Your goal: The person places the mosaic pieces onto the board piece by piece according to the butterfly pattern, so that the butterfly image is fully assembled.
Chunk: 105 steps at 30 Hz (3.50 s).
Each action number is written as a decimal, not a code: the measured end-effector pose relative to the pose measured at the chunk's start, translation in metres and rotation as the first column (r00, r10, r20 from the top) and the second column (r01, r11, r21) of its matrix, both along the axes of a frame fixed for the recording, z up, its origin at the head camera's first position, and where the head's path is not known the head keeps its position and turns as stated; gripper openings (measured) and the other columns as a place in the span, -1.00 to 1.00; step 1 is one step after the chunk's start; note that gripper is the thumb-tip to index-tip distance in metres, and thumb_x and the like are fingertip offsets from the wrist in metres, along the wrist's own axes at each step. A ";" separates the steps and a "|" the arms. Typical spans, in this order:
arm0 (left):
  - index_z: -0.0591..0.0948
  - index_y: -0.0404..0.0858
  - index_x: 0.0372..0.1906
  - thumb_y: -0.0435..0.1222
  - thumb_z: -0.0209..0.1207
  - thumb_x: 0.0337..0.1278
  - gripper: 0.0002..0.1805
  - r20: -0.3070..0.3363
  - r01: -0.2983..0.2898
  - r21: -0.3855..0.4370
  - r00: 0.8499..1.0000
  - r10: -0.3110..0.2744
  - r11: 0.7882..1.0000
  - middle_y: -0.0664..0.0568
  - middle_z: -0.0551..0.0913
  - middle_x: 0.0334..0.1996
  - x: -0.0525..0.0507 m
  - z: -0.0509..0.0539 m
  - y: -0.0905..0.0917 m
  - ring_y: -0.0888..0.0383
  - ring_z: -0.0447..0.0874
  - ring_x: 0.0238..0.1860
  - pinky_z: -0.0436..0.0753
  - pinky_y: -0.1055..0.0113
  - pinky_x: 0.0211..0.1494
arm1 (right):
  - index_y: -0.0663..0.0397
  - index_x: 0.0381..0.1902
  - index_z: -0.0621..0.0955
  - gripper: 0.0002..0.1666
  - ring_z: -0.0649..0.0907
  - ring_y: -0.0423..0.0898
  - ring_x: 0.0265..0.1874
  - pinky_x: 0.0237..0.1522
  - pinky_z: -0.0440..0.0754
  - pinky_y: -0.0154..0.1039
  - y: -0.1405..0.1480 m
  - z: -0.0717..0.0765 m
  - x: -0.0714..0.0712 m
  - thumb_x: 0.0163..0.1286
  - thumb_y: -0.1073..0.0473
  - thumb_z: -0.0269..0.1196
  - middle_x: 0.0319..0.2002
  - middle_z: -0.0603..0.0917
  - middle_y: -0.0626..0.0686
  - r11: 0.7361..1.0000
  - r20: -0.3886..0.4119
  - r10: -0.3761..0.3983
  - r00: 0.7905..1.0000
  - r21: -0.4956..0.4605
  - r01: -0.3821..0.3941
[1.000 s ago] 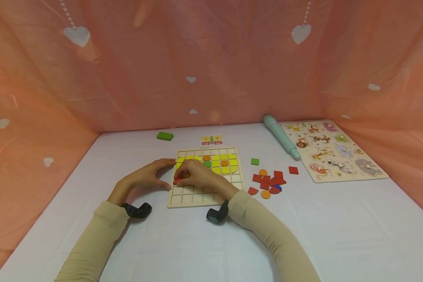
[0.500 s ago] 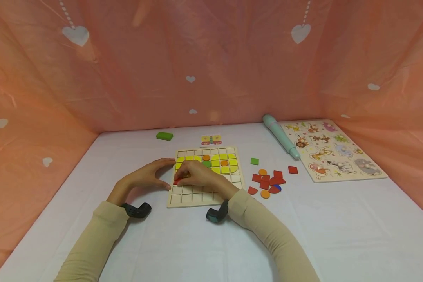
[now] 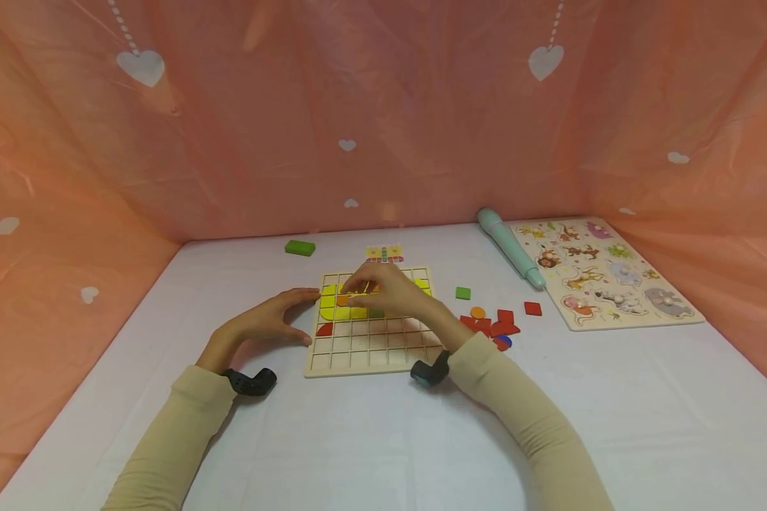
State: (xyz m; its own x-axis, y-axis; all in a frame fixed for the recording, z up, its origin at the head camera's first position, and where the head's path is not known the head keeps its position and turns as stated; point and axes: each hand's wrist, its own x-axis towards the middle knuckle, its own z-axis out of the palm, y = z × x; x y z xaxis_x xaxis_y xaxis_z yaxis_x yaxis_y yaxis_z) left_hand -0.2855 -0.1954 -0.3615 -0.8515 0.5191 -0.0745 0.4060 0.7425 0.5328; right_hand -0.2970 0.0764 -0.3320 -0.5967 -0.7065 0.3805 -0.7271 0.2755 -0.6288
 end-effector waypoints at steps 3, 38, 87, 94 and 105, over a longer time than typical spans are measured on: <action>0.25 -0.26 0.37 -0.08 0.46 -0.26 0.01 0.005 -0.015 -0.001 1.000 0.015 1.000 -0.11 0.16 0.40 0.000 -0.001 0.001 -0.09 0.00 0.42 0.03 -0.02 0.44 | 0.23 -0.14 0.66 -0.72 0.60 -0.04 -0.25 -0.13 0.62 -0.07 0.030 0.007 0.004 0.18 0.24 0.34 -0.18 0.67 0.14 0.999 0.014 -0.043 0.999 0.002 0.043; 0.22 -0.21 0.40 -0.03 0.46 -0.28 0.05 0.022 -0.033 -0.013 0.999 0.034 0.999 -0.10 0.15 0.41 -0.003 -0.003 0.000 -0.08 -0.01 0.43 0.04 -0.05 0.43 | 0.07 -0.21 0.68 -0.72 0.57 -0.15 -0.25 -0.17 0.58 -0.36 0.162 -0.037 0.023 0.08 0.17 0.42 -0.26 0.65 -0.06 0.936 0.078 -0.309 0.948 0.203 0.288; 0.22 -0.23 0.39 -0.06 0.45 -0.23 0.01 0.030 -0.008 0.012 1.000 0.008 1.000 -0.12 0.15 0.41 -0.001 0.000 0.000 -0.10 -0.01 0.42 0.05 -0.08 0.42 | 0.08 -0.24 0.71 -0.78 0.58 -0.24 -0.25 -0.14 0.56 -0.39 -0.031 -0.038 0.009 0.13 0.16 0.38 -0.27 0.69 -0.08 0.985 -0.050 -0.034 0.998 0.167 0.042; 0.22 -0.24 0.39 -0.05 0.44 -0.23 0.01 0.030 -0.006 0.010 1.000 0.006 1.000 -0.12 0.15 0.41 0.000 0.001 0.000 -0.10 -0.01 0.42 0.05 -0.09 0.42 | 0.08 -0.24 0.72 -0.79 0.57 -0.24 -0.25 -0.15 0.56 -0.41 -0.031 -0.037 0.010 0.15 0.14 0.37 -0.28 0.69 -0.09 0.984 -0.053 -0.034 0.998 0.173 0.043; 0.22 -0.21 0.39 -0.04 0.46 -0.26 0.03 0.033 -0.028 0.005 0.999 0.028 1.000 -0.10 0.15 0.41 -0.001 0.000 0.002 -0.09 -0.01 0.43 0.05 -0.06 0.43 | 0.20 -0.16 0.68 -0.71 0.62 0.06 -0.22 -0.10 0.61 -0.03 0.023 0.005 0.010 0.12 0.26 0.38 -0.21 0.69 0.10 0.993 -0.046 -0.120 0.992 -0.025 0.119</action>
